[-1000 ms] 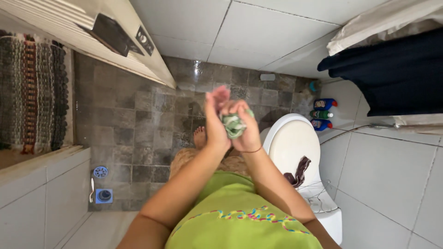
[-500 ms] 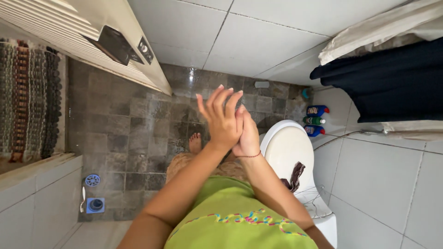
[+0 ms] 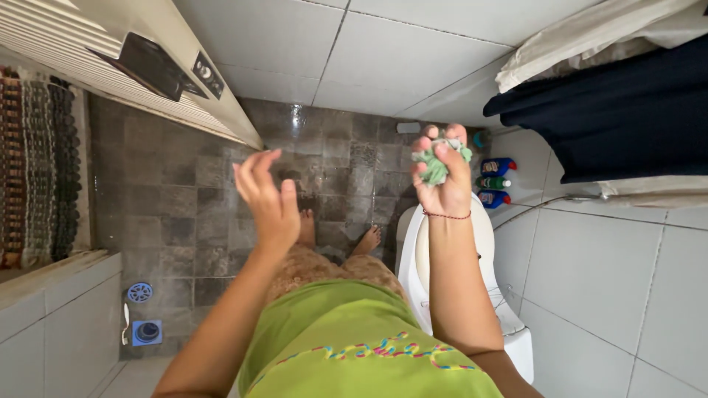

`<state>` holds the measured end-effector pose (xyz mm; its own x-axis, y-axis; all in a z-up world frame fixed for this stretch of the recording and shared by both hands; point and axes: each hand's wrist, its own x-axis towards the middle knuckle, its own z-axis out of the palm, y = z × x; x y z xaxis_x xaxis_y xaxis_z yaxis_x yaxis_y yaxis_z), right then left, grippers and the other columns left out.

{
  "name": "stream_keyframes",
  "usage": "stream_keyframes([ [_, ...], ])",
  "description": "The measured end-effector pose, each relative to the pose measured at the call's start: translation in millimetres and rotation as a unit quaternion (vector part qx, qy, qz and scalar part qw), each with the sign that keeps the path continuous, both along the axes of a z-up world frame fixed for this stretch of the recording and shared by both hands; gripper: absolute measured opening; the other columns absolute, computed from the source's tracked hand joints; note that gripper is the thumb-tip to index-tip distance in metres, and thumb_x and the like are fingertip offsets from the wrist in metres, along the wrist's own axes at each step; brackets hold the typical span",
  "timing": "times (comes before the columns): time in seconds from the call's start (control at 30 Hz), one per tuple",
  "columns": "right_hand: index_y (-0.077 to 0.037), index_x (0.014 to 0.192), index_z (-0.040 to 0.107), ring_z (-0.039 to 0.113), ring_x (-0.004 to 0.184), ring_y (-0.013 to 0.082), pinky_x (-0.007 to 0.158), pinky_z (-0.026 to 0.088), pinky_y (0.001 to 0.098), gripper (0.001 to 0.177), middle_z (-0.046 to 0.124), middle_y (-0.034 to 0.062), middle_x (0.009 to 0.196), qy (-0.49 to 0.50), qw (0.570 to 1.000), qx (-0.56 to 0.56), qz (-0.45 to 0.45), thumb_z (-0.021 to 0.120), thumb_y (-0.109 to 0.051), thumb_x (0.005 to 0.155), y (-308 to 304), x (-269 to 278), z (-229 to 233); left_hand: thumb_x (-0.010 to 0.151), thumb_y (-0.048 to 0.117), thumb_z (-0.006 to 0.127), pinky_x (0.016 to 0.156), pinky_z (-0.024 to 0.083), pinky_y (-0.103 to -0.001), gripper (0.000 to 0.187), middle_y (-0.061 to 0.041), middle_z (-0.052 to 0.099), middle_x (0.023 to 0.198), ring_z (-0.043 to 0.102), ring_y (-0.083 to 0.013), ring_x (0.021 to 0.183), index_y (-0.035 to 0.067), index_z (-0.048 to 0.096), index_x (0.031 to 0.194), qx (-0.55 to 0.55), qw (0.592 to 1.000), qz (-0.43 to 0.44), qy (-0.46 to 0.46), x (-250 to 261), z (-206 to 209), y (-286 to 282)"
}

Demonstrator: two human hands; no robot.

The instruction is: Hanging wet laundry on hangers in a bathroom.

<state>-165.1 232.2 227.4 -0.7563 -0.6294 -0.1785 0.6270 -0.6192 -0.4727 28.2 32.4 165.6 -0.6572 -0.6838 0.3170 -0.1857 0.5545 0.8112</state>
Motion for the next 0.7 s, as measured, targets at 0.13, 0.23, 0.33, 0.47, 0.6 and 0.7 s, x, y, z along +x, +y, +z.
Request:
stream_keyframes([
  [0.13,-0.018,0.117,0.061,0.056,0.091,0.0121,0.061,0.047,0.021,0.018,0.06,0.0051,0.111,0.018,0.999,-0.029,0.0,0.059,-0.006,0.104,2,5,-5,0.109,0.041,0.04,0.123,0.02,-0.055,0.05,-0.018,0.046,0.141,0.039,-0.0388,0.138,0.003,0.054,0.138,0.049,0.998,-0.008,-0.026,5,3,0],
  [0.23,-0.015,0.119,0.062,0.056,0.079,0.0109,0.053,0.044,0.0205,0.01,0.06,0.0054,0.1,0.016,0.996,-0.078,0.046,0.056,-0.015,0.111,-17,21,-8,0.11,0.04,0.037,0.121,0.028,-0.049,0.047,-0.016,0.048,0.137,0.043,-0.0335,0.136,0.004,0.055,0.135,0.108,0.993,-0.046,0.001,-17,15,14],
  [0.33,-0.01,0.111,0.061,0.053,0.069,0.0096,0.048,0.041,0.0206,0.017,0.061,0.0056,0.09,0.042,0.989,-0.078,0.114,0.055,-0.025,0.115,-36,49,-13,0.112,0.041,0.037,0.122,0.036,-0.043,0.046,-0.013,0.049,0.135,0.047,-0.0275,0.135,0.005,0.054,0.136,0.185,0.972,-0.115,0.094,-43,55,23],
  [0.47,-0.01,0.099,0.058,0.049,0.056,0.0135,0.046,0.041,0.0245,0.029,0.058,0.0059,0.079,-0.006,0.986,0.022,0.165,0.061,-0.037,0.108,-28,86,-14,0.107,0.039,0.054,0.12,0.043,-0.039,0.047,-0.011,0.052,0.137,0.054,-0.0244,0.134,0.005,0.052,0.139,0.296,0.892,-0.296,0.172,-57,85,20],
  [0.6,-0.011,0.094,0.057,0.049,0.045,0.0124,0.036,0.039,0.0236,0.039,0.058,0.005,0.071,0.029,0.979,0.128,0.158,0.068,-0.048,0.095,11,110,-27,0.101,0.032,0.067,0.116,0.047,-0.038,0.05,-0.01,0.059,0.135,0.058,-0.022,0.131,0.003,0.052,0.139,0.356,0.795,-0.472,0.139,-39,107,18],
  [0.7,-0.01,0.088,0.055,0.048,0.054,0.0113,0.045,0.037,0.025,0.047,0.055,0.002,0.075,0.144,0.959,0.194,0.15,0.074,-0.051,0.096,41,118,-40,0.098,0.03,0.071,0.111,0.051,-0.036,0.046,-0.01,0.065,0.128,0.063,-0.0203,0.123,0.003,0.058,0.132,0.39,0.754,-0.519,0.098,-28,114,31],
])
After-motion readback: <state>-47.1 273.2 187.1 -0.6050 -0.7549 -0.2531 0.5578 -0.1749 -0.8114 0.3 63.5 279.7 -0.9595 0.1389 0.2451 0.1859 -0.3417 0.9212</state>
